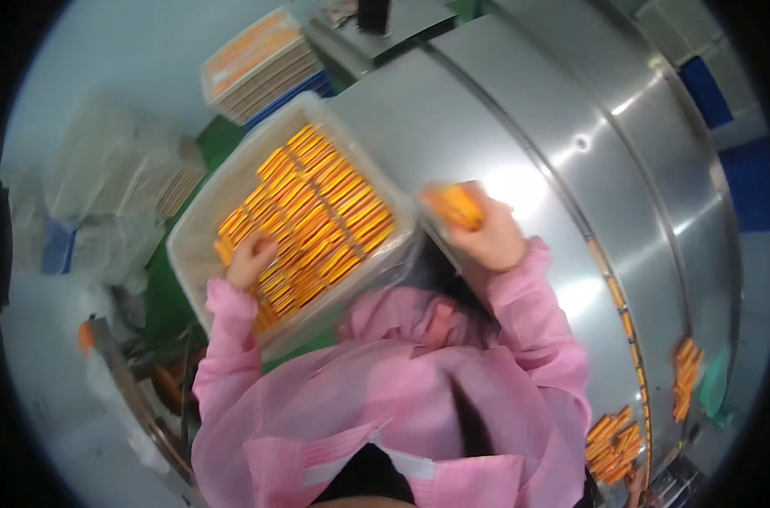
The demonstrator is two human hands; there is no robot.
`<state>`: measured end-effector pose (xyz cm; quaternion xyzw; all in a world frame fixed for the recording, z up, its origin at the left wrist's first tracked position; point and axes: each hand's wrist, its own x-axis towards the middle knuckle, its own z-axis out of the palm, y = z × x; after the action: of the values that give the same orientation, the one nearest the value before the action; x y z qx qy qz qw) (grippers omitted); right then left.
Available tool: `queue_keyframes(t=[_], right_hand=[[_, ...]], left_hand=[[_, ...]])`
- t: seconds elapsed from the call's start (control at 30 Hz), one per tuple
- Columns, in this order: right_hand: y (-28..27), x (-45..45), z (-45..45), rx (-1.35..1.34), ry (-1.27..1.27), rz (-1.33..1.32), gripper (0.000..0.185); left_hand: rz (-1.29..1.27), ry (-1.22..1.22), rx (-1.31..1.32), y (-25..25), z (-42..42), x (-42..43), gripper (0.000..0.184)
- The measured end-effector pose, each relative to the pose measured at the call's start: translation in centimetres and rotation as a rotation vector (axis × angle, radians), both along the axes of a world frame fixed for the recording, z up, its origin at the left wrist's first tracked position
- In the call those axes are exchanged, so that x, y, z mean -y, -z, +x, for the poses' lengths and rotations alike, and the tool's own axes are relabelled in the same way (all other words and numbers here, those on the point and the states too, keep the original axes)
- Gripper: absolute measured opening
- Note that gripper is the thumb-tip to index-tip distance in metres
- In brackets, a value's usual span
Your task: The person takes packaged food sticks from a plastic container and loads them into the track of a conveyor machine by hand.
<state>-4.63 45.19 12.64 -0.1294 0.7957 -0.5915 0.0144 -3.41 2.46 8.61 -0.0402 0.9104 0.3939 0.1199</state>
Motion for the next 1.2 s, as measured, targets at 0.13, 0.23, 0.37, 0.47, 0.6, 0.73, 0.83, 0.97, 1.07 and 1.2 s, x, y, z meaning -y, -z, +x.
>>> queue_keyframes(t=[0.13, 0.23, 0.37, 0.47, 0.6, 0.73, 0.83, 0.97, 1.07, 1.2], right_hand=[[4.1, -12.5, 0.1, 0.197, 0.304, -0.577, 0.041], [6.2, -16.1, 0.2, 0.144, 0.562, -0.544, 0.042], [10.7, -18.5, -0.2, 0.104, 0.638, 0.361, 0.038], [11.2, -16.5, -0.3, 0.247, 0.549, 0.848, 0.03], [12.5, -16.1, -0.1, 0.014, 0.561, 0.89, 0.028], [12.7, -16.3, -0.8, 0.054, 0.575, 0.875, 0.027], [12.9, -17.5, -0.1, 0.079, 0.599, 0.829, 0.029], [12.7, -19.0, 1.2, 0.183, 0.705, 0.702, 0.032], [11.4, -17.7, 1.2, 0.251, 0.636, 0.755, 0.031], [12.6, -16.6, 0.7, 0.097, 0.584, 0.815, 0.032]], left_hand=[[0.531, -0.278, 0.412, 6.5, 1.4, 0.4, 0.031], [0.726, -0.381, 0.483, 9.3, 0.8, -1.7, 0.032], [0.771, -0.459, 0.402, 11.4, -0.4, -3.0, 0.024], [0.791, -0.518, 0.473, 12.0, -1.3, -2.7, 0.025], [0.739, -0.534, 0.481, 12.5, -1.6, -2.9, 0.027], [0.749, -0.541, 0.463, 11.9, -1.5, -3.8, 0.028], [0.557, -0.425, 0.412, 11.9, -0.5, -2.2, 0.027], [-0.143, 0.06, 0.209, 13.7, 2.7, 2.4, 0.029], [-0.179, 0.242, 0.171, 12.4, 3.7, 1.4, 0.032], [-0.133, 0.202, 0.192, 12.8, 3.4, 1.4, 0.031]])
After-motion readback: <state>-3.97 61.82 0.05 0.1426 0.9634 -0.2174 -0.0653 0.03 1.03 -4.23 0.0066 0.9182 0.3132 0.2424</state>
